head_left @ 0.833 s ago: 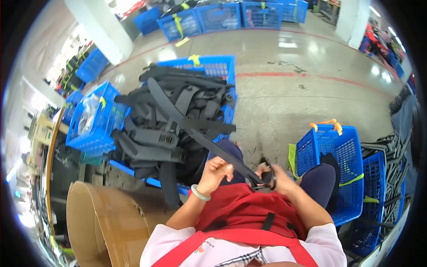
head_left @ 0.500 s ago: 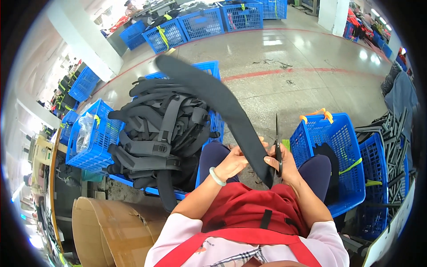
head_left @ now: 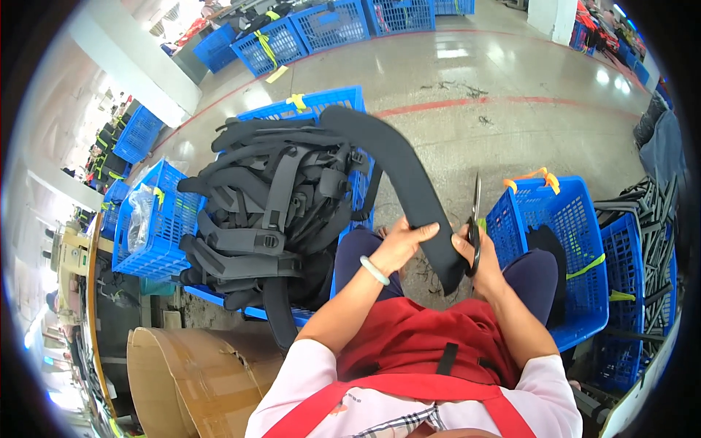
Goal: Trimming excess material from black foam backpack straps or padding using scissors.
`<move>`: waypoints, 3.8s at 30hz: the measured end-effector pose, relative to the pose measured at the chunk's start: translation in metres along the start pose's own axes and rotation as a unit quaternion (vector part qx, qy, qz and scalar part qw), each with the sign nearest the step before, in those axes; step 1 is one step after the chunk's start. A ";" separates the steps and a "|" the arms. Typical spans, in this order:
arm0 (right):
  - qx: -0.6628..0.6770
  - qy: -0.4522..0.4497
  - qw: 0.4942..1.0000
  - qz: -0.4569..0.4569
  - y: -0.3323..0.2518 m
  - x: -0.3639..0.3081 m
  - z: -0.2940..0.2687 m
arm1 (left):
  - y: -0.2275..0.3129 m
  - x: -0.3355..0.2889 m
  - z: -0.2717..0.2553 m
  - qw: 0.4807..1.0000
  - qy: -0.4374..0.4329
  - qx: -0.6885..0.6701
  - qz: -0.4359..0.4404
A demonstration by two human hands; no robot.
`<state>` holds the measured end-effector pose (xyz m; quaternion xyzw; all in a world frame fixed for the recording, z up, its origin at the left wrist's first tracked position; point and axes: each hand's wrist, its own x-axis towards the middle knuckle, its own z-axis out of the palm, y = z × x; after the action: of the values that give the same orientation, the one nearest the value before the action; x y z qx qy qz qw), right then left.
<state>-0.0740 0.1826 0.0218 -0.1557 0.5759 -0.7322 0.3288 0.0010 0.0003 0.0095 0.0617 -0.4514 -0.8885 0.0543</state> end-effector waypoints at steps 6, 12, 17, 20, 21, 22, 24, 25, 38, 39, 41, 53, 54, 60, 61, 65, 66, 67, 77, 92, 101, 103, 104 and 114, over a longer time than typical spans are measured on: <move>0.141 -0.109 0.975 0.129 -0.011 0.030 0.010 | 0.027 0.012 -0.014 0.999 -0.027 -0.012 -0.014; 0.164 -0.078 0.971 0.155 -0.001 0.027 0.004 | 0.015 0.010 -0.012 0.999 -0.017 -0.032 -0.035; 0.122 -0.084 0.979 0.144 0.005 0.024 -0.011 | 0.003 0.007 -0.015 0.999 -0.023 -0.011 -0.036; -0.090 -0.062 0.994 -0.004 -0.010 0.014 -0.003 | -0.002 0.004 -0.008 0.998 0.006 -0.038 -0.042; -0.090 -0.066 0.994 -0.003 -0.008 0.013 -0.004 | -0.005 0.004 -0.007 0.998 0.009 -0.037 -0.040; -0.107 -0.072 0.991 0.019 -0.004 0.012 -0.008 | -0.008 0.003 -0.006 0.999 0.011 -0.031 -0.029; -0.138 -0.082 0.986 0.039 -0.003 0.010 -0.009 | -0.005 0.003 -0.008 0.999 0.030 -0.024 -0.008; -0.137 -0.086 0.986 0.039 -0.003 0.009 -0.012 | 0.001 0.008 -0.013 0.999 0.033 -0.022 -0.006; -0.341 -0.101 0.934 0.021 -0.012 -0.015 -0.014 | 0.028 0.007 -0.017 0.990 0.088 -0.086 0.067; -0.341 -0.100 0.934 0.022 -0.010 -0.014 -0.015 | 0.025 0.007 -0.017 0.990 0.084 -0.088 0.066; -0.366 -0.098 0.925 -0.026 -0.004 -0.012 -0.016 | 0.021 0.007 -0.017 0.990 0.082 -0.091 0.064; -0.400 -0.082 0.913 -0.014 -0.008 0.001 -0.010 | 0.006 0.005 -0.009 0.994 0.060 -0.078 0.039; -0.402 -0.084 0.912 -0.017 -0.006 0.002 -0.010 | 0.006 0.006 -0.008 0.995 0.057 -0.073 0.040; -0.333 0.001 0.942 -0.045 0.009 0.012 -0.028 | -0.010 0.017 0.001 0.989 0.057 0.114 0.078; -0.339 0.005 0.939 -0.048 0.007 0.015 -0.032 | -0.015 0.019 0.003 0.973 0.059 0.208 0.076; -0.097 0.059 0.981 -0.156 -0.027 0.015 -0.012 | -0.042 0.004 0.009 0.923 -0.094 0.367 -0.067; -0.125 0.056 0.979 -0.154 -0.036 0.014 -0.012 | -0.052 0.000 0.006 0.917 -0.129 0.366 -0.085; -0.153 0.052 0.975 -0.151 -0.042 0.014 -0.012 | -0.062 -0.005 0.003 0.910 -0.164 0.366 -0.104; -0.070 0.105 0.988 -0.085 -0.032 -0.001 -0.027 | -0.058 -0.007 0.003 0.863 -0.109 0.485 -0.095; -0.372 -0.012 0.928 -0.006 -0.022 -0.030 -0.045 | -0.017 -0.009 0.026 0.998 -0.001 0.058 -0.005; -0.582 -0.049 0.810 0.045 -0.062 -0.058 -0.044 | -0.011 -0.008 0.023 0.999 0.000 -0.024 -0.028; -0.585 -0.051 0.809 0.021 -0.059 -0.057 -0.044 | -0.011 -0.009 0.025 0.999 -0.015 -0.014 -0.025; -0.588 -0.054 0.807 -0.006 -0.058 -0.056 -0.044 | -0.013 -0.009 0.025 0.999 -0.014 -0.013 -0.025; -0.588 -0.085 0.802 0.056 -0.063 -0.054 -0.051 | -0.018 -0.010 0.025 0.999 -0.031 0.000 -0.026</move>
<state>-0.0844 0.2642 0.0751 -0.3481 0.8734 -0.2173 0.2622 0.0065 0.0324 0.0098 0.0461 -0.4512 -0.8910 0.0175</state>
